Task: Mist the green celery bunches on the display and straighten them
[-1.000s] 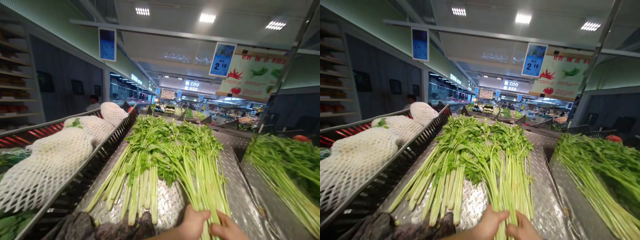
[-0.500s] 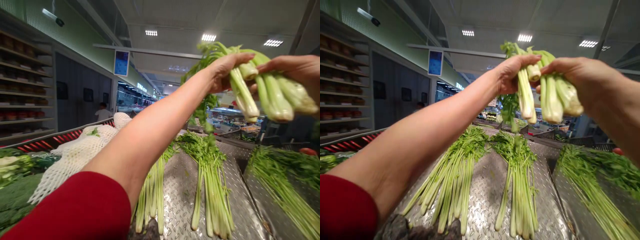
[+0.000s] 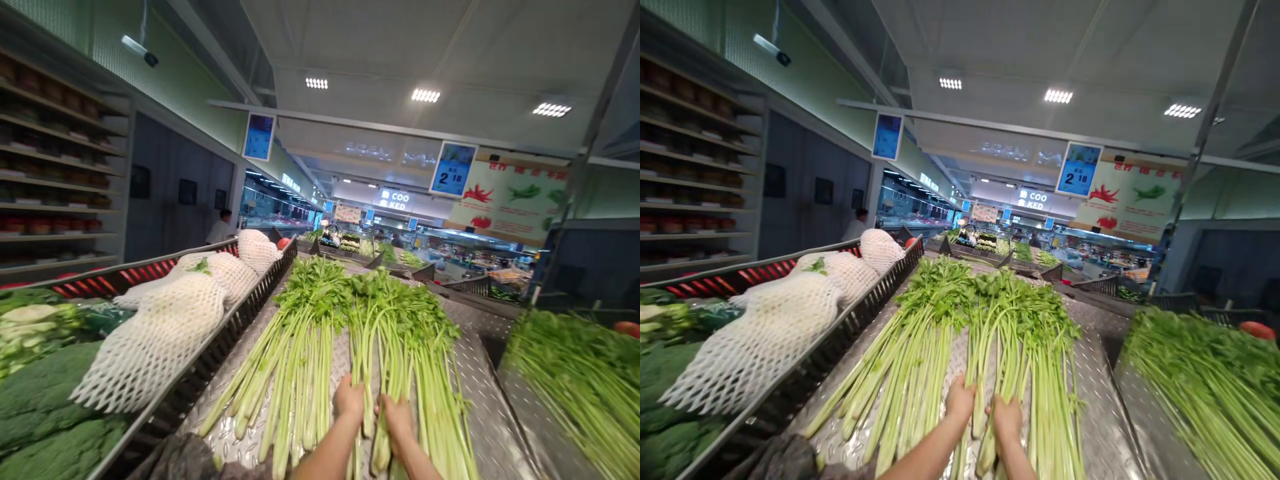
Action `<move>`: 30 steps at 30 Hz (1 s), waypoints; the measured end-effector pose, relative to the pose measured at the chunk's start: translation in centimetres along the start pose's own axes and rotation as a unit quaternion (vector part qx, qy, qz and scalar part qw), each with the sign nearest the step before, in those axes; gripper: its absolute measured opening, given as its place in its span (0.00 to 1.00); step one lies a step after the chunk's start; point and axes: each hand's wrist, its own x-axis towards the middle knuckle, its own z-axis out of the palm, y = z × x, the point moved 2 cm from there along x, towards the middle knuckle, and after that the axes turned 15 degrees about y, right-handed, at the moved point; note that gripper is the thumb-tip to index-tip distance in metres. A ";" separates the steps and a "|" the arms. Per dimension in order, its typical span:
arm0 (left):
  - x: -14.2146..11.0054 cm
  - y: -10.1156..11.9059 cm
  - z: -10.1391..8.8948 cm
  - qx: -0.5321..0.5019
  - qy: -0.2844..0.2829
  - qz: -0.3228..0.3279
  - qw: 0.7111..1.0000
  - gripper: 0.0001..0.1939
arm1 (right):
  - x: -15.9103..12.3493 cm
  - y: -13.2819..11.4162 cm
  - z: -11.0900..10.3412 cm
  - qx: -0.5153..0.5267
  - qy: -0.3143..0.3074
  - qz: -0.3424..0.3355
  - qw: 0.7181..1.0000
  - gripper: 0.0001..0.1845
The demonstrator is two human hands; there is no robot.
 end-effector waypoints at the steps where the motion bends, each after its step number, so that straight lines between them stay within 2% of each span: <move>1: 0.1 -1.6 0.9 -0.031 0.010 -0.035 0.999 0.12 | -0.1 1.5 1.0 -0.004 0.008 0.043 0.999 0.15; 2: 0.5 -2.9 1.7 -0.069 0.024 -0.068 0.995 0.10 | 0.1 2.8 1.8 -0.003 0.016 0.080 0.997 0.16; 4: 1.8 -4.8 3.4 -0.086 0.046 -0.091 0.991 0.11 | 0.8 4.5 3.2 -0.017 0.028 0.107 0.994 0.17; 8: 4.0 -6.8 6.1 -0.116 0.070 -0.114 0.984 0.18 | 2.2 5.6 4.2 -0.100 0.065 0.045 0.992 0.16; 11: 4.0 -7.4 7.1 -0.126 0.063 -0.097 0.985 0.23 | 2.5 5.5 3.9 -0.138 0.056 0.000 0.989 0.16; 14: 3.0 -7.6 7.2 -0.084 0.085 -0.036 0.992 0.28 | 2.6 5.5 3.5 -0.210 0.026 -0.039 0.977 0.16; 16: 2.4 -7.7 7.1 -0.026 0.090 -0.011 0.996 0.28 | 2.5 5.6 3.5 -0.235 0.026 -0.037 0.971 0.17; 20: 3.3 -8.1 6.5 0.006 0.068 -0.014 0.998 0.23 | 2.5 5.4 3.0 -0.245 0.031 -0.074 0.966 0.18; 22: 4.4 -8.1 5.8 -0.020 0.083 -0.036 0.996 0.22 | 3.1 5.6 1.6 -0.255 0.049 -0.104 0.960 0.19; 23: 4.8 -8.0 5.5 -0.027 0.090 -0.040 0.995 0.22 | 3.6 5.9 0.4 -0.262 0.084 -0.108 0.955 0.21; 25: 4.7 -7.4 5.3 -0.029 0.108 -0.002 0.994 0.22 | 4.8 7.1 -2.5 -0.275 0.187 -0.070 0.940 0.26; 26: 4.1 -6.9 5.5 -0.035 0.115 0.037 0.992 0.22 | 5.3 8.0 -3.8 -0.274 0.220 -0.008 0.936 0.29; 28: 2.1 -5.7 7.0 -0.071 0.085 0.106 0.988 0.22 | 6.1 9.8 -5.2 -0.216 0.198 0.101 0.951 0.33; 29: 0.9 -5.0 8.2 -0.101 0.034 0.112 0.988 0.22 | 6.3 10.4 -5.4 -0.178 0.167 0.124 0.962 0.33; 30: -0.4 -4.4 9.6 -0.125 -0.039 0.091 0.987 0.23 | 6.5 10.6 -5.3 -0.140 0.134 0.122 0.973 0.31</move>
